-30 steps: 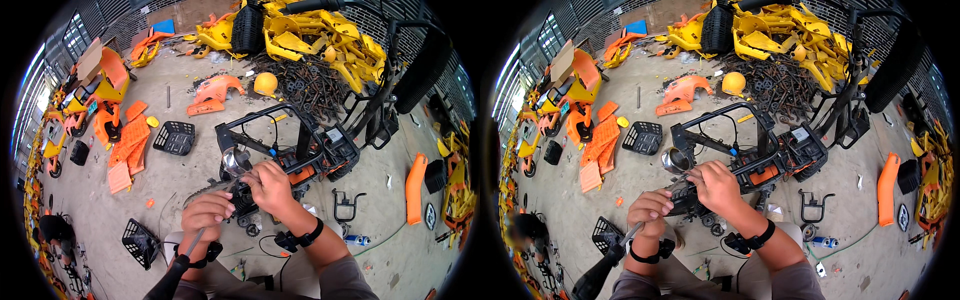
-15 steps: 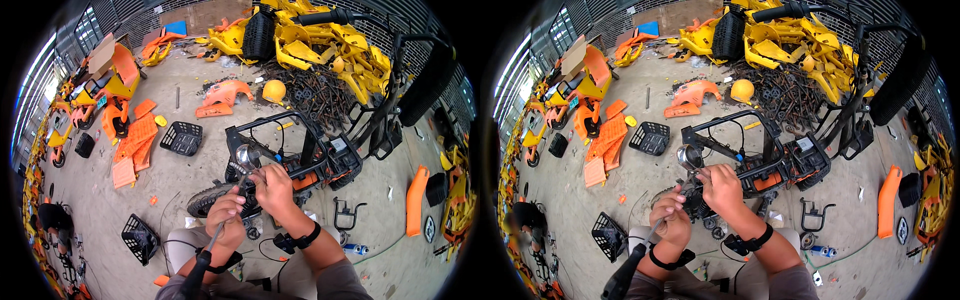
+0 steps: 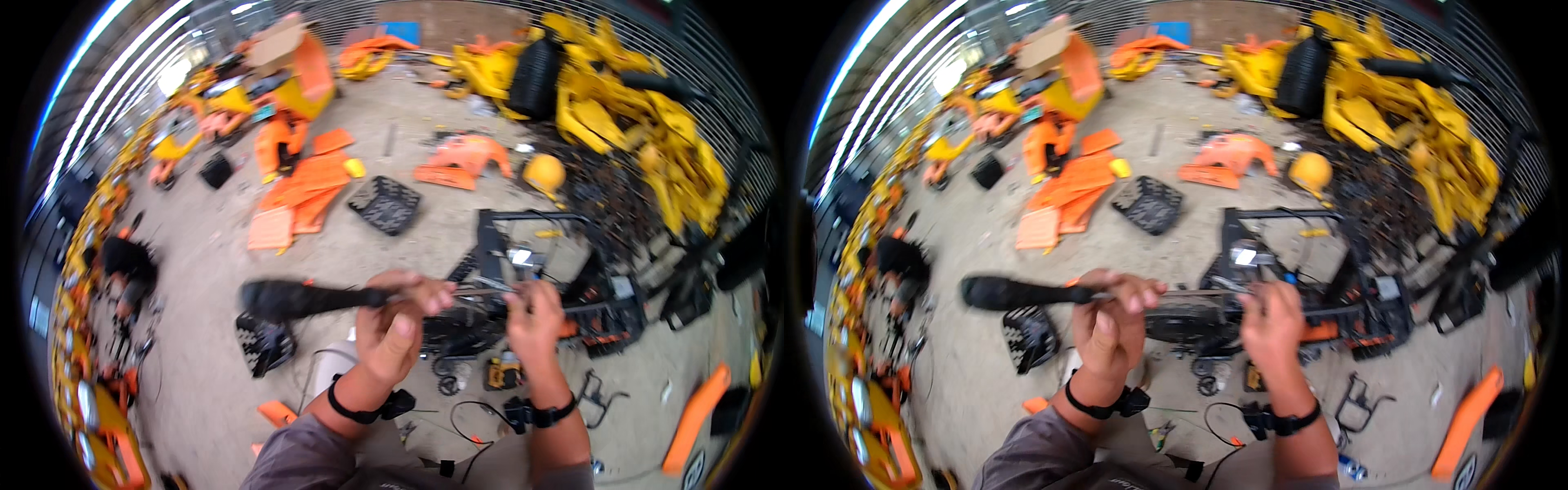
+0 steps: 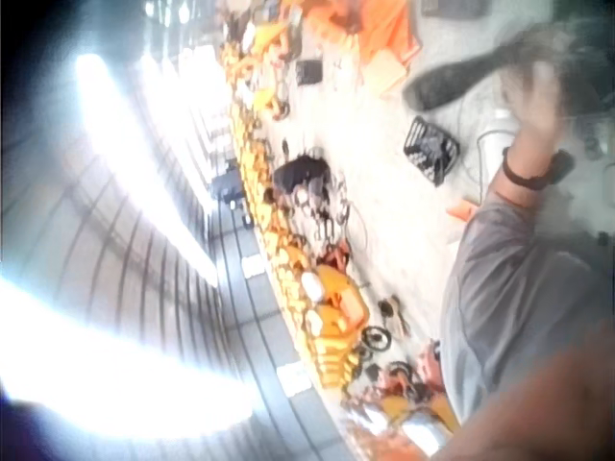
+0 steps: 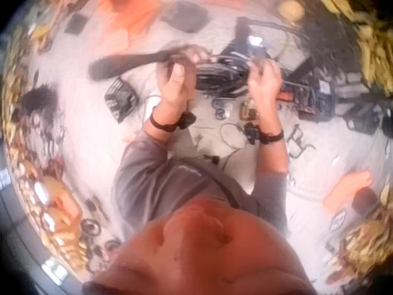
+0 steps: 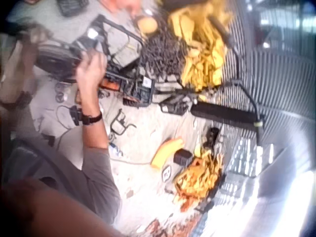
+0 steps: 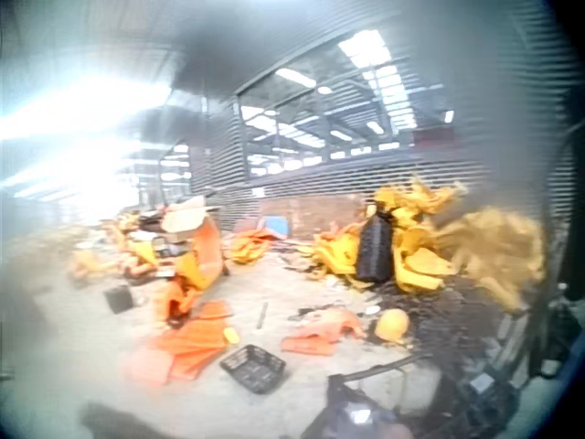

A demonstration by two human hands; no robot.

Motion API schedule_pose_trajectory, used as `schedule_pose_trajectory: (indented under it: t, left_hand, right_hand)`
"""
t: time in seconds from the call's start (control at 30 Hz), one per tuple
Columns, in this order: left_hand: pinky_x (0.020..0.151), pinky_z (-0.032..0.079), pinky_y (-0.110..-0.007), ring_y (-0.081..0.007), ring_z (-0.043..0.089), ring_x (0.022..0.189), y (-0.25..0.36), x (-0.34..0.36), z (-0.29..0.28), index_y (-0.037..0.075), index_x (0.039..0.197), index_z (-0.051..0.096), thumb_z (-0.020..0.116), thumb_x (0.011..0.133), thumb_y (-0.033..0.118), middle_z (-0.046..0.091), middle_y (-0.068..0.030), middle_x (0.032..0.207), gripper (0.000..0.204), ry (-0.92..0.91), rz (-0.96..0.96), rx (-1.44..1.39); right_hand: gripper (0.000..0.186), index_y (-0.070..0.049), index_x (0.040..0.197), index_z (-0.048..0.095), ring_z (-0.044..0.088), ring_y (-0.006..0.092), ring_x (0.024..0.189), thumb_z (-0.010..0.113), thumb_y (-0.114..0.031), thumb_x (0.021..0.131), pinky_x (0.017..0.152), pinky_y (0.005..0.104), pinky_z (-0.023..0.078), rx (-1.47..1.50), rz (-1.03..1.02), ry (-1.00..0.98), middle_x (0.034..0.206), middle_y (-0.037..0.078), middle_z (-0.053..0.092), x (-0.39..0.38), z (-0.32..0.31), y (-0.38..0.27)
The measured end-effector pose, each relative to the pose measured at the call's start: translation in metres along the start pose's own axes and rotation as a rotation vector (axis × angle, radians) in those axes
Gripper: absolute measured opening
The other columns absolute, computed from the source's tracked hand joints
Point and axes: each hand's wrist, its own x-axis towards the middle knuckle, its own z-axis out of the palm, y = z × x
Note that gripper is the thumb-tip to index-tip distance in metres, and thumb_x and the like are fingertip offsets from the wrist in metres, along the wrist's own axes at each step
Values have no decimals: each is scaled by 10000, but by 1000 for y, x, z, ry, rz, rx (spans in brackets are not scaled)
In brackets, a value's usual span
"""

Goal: The person works on a black vehicle frame while sitting on a concrete floor, using a ratchet and a screwdriver to tighten or loosen fasteners. They hold both tools simultaneously, applying leverage with the ratchet while stabilizing or aligning parts with the screwdriver.

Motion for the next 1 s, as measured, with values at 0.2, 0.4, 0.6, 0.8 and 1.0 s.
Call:
schedule_pose_trajectory:
  t: [0.2,0.4,0.6,0.8,1.0]
  left_hand:
    - [1002,455,-460,-288,596,1099,59,42,-16,19,1464,293,622,966,309,612,-175,1118,663,-13,-149,-221]
    - [986,491,-463,-350,653,1113,124,45,-20,24,1419,350,682,920,147,627,-239,1226,612,-113,-267,72]
    - [986,513,-411,-267,639,1136,174,35,-8,30,1327,398,760,833,2,611,-185,1224,614,-102,-272,428]
    - [882,527,-334,-206,642,1040,204,5,-16,33,1165,553,816,793,45,628,-97,1069,456,-42,-137,1019]
    - [758,520,-408,-354,648,849,229,-19,-23,17,1009,658,766,846,240,657,-153,912,297,-340,-327,1454]
  right_hand:
    - [138,49,899,565,534,309,743,671,14,816,701,367,444,225,105,-67,833,156,553,-4,-8,4]
    - [152,41,921,557,487,268,718,651,-74,890,704,345,428,287,131,-181,820,137,513,-8,-14,-3]
    - [172,59,958,584,407,167,659,656,-85,897,616,315,365,287,65,-135,789,79,482,-12,-16,-1]
    - [201,66,956,578,430,216,659,662,-110,908,629,327,382,216,-23,-113,761,102,451,-16,-19,-8]
    - [240,41,949,563,493,272,690,641,-186,944,671,366,431,351,176,-182,774,139,511,-19,-26,12]
